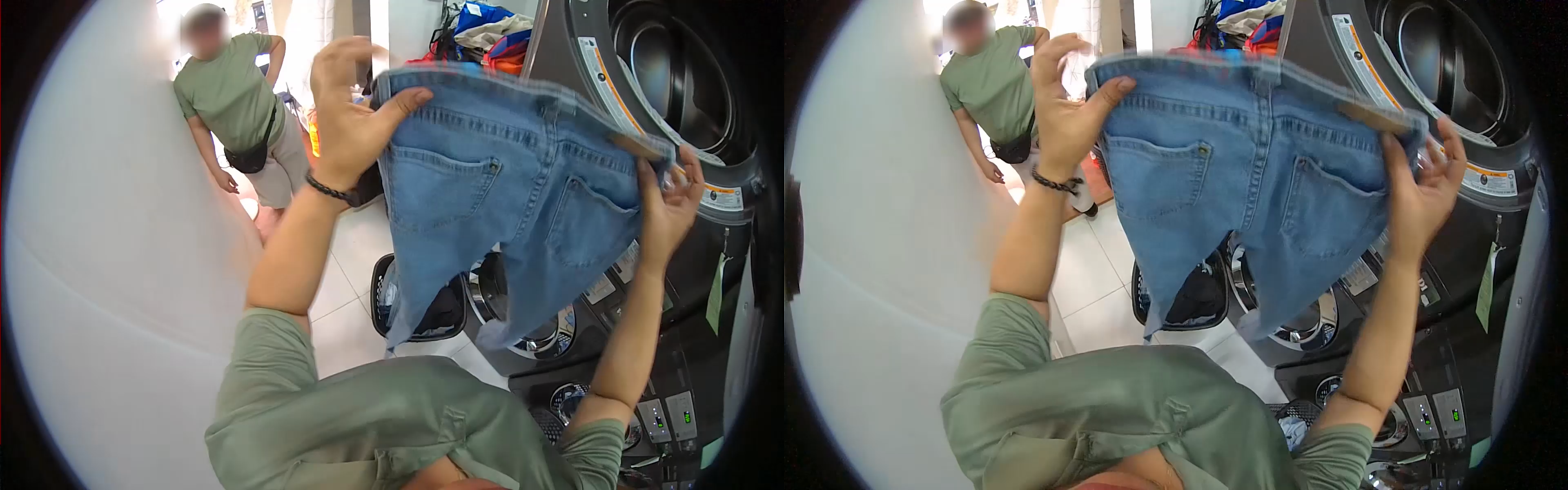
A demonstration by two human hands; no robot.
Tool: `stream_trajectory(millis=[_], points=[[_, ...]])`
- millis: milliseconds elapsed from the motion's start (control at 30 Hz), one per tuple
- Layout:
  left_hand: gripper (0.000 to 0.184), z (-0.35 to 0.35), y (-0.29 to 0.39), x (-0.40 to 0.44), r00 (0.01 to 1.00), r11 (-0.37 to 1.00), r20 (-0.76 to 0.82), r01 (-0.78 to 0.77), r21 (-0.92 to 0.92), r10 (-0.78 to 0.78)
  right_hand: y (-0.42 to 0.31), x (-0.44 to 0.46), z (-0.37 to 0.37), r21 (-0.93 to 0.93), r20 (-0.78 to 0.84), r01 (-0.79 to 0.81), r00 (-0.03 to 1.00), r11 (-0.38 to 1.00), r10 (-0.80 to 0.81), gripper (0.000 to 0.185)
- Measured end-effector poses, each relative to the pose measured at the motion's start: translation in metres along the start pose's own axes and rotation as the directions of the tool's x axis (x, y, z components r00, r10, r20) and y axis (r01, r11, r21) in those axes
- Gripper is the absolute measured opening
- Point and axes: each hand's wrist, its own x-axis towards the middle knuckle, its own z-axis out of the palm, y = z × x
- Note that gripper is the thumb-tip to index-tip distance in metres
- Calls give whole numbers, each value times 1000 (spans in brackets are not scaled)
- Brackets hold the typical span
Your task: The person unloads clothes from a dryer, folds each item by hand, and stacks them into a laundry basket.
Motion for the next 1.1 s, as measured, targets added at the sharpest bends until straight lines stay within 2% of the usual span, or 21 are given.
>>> stream_trajectory(millis=[33,67,100,133,167,233,300,367,400,433,467,533,567,633,767,867,900,967,1033,1067,1100], points=[[36,12,3,-9,958,949,-113,236,-211,-263,7,-2,12,-86,-137,48,989,995,-59,29],[39,23,-8,-27,816,706,159,564,-428,-556,21,-7,16,40,41,-314,949,949,313,29],[41,34,-22,-46,556,317,472,809,-494,-684,34,-14,20,91,248,-648,750,756,613,30],[44,39,-44,-65,496,297,525,858,-418,-692,42,-20,20,51,212,-622,771,782,600,30],[38,43,-61,-76,544,402,401,830,-386,-737,51,-23,20,8,174,-590,796,807,580,30],[29,41,-62,-74,609,376,322,742,-555,-725,62,-34,15,124,82,-483,875,867,476,30],[25,44,-47,-65,674,589,55,680,-438,-737,48,-41,19,99,-48,-298,951,949,304,31],[26,33,-21,-53,868,916,-296,356,-188,-398,20,-43,5,-14,-239,-159,959,987,151,30],[23,23,4,-45,870,965,-427,262,-21,-246,7,-45,1,25,-340,-93,935,995,96,31],[14,14,2,-48,850,985,-501,109,-134,-162,-6,-47,-3,49,-437,-19,899,999,39,32],[16,-7,8,-47,877,942,-444,-27,335,183,-16,-48,-7,57,-512,62,858,996,-24,32],[18,-16,18,-37,868,907,-350,-225,355,352,-30,-37,5,-14,-511,161,847,987,-146,33],[18,-4,23,-30,943,974,-250,-198,112,221,-33,-28,18,-66,-443,190,874,980,-199,34],[20,45,30,-18,983,931,141,161,-326,-120,-30,-8,59,-175,-260,223,929,959,-263,35],[24,138,15,-15,651,403,654,756,-515,-386,0,9,132,-444,-41,199,970,874,-241,38],[27,153,5,-9,648,281,587,751,-597,-485,17,18,99,-307,217,-15,972,951,86,44],[28,151,7,-9,686,314,499,705,-636,-530,30,12,91,266,401,-429,864,863,305,54],[29,144,15,-14,758,453,241,578,-679,-606,10,-12,53,628,658,-736,676,253,331,70],[29,143,18,-21,782,606,-41,448,-657,-622,-13,-57,51,628,591,-681,732,377,339,88],[33,145,10,-30,800,606,-38,421,-675,-598,-18,-72,53,452,509,-488,828,747,233,103],[33,143,15,-34,820,613,-35,398,-682,-572,-25,-86,58,57,356,-265,906,962,229,100]])
